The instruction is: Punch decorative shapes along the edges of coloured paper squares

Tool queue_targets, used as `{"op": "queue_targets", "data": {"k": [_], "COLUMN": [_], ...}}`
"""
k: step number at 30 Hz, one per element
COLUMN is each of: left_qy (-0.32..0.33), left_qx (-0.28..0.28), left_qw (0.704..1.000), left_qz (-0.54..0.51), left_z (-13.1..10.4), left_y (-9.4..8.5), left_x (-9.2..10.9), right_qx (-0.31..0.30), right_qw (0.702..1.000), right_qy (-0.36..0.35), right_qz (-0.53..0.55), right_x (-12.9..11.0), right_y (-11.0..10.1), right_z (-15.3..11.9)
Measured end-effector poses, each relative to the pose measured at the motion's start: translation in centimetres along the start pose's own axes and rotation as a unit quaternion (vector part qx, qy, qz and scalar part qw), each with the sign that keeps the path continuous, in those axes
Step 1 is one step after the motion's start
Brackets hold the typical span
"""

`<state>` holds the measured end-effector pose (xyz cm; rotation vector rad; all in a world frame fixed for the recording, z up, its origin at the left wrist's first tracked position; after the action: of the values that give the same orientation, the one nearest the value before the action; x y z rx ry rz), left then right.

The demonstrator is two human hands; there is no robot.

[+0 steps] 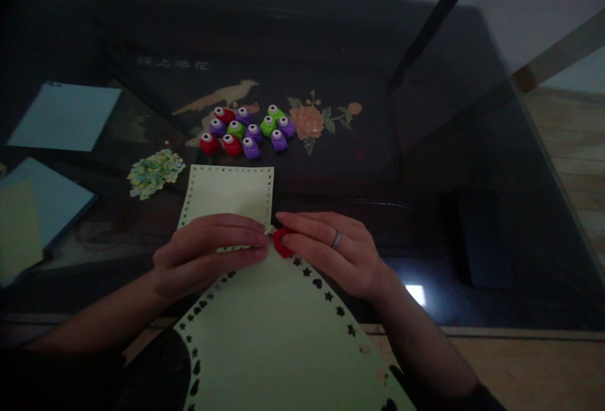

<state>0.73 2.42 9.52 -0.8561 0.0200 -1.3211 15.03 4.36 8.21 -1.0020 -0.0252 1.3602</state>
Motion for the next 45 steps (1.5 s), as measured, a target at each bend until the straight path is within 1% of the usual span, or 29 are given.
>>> {"op": "queue_targets", "data": {"k": [3,7,12,17,23,25,29,37,43,45], "left_qy": [0.007,0.006,0.004,0.007,0.013,0.016,0.016,0.015,0.011,0.003], "left_qx": [0.005,0.013,0.004,0.001,0.0,0.001,-0.007,-0.008,-0.028,-0.035], "left_qw": [1.0,1.0,1.0,1.0,1.0,1.0,1.0,1.0,0.999,0.999], "left_qz": [-0.002,-0.002,0.009,0.014,-0.006,-0.01,-0.012,-0.019,-0.029,-0.026], "left_z": [0.0,-0.1,-0.1,-0.1,0.1,0.0,0.1,0.1,0.2,0.2], "left_y": [0.1,0.0,0.1,0.1,0.1,0.1,0.1,0.1,0.2,0.3], "left_x": [0.0,-0.1,-0.1,0.0,0.1,0.1,0.0,0.1,0.2,0.1], "right_qx": [-0.004,0.005,0.004,-0.006,-0.015,-0.018,-0.014,-0.003,0.0,-0.004], "right_qw": [1.0,1.0,1.0,1.0,1.0,1.0,1.0,0.999,0.998,0.999], "right_qy": [0.005,0.006,0.013,0.005,-0.018,-0.012,-0.008,-0.037,-0.062,-0.045], "right_qz": [-0.005,0.007,0.008,-0.002,-0.014,-0.015,-0.014,-0.017,-0.016,-0.012], "right_x": [-0.1,0.0,0.2,0.1,0.0,0.1,0.1,-0.3,-0.9,-0.7], "right_y": [0.1,0.1,0.1,0.2,0.3,0.3,0.2,0.0,0.0,0.2], "right_z": [0.0,-0.1,-0.3,-0.3,-0.3,-0.3,-0.3,-0.4,-0.3,-0.3]}}
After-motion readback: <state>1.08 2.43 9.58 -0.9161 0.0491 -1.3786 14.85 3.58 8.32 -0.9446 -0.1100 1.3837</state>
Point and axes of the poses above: each hand's wrist, its own z-axis towards the middle knuckle, its own y-axis out of the palm, x = y × z, the point moved 8 cm from there along z, towards the middle knuckle, and after that the axes turned 3 degrees about y, right-handed, at the moved point
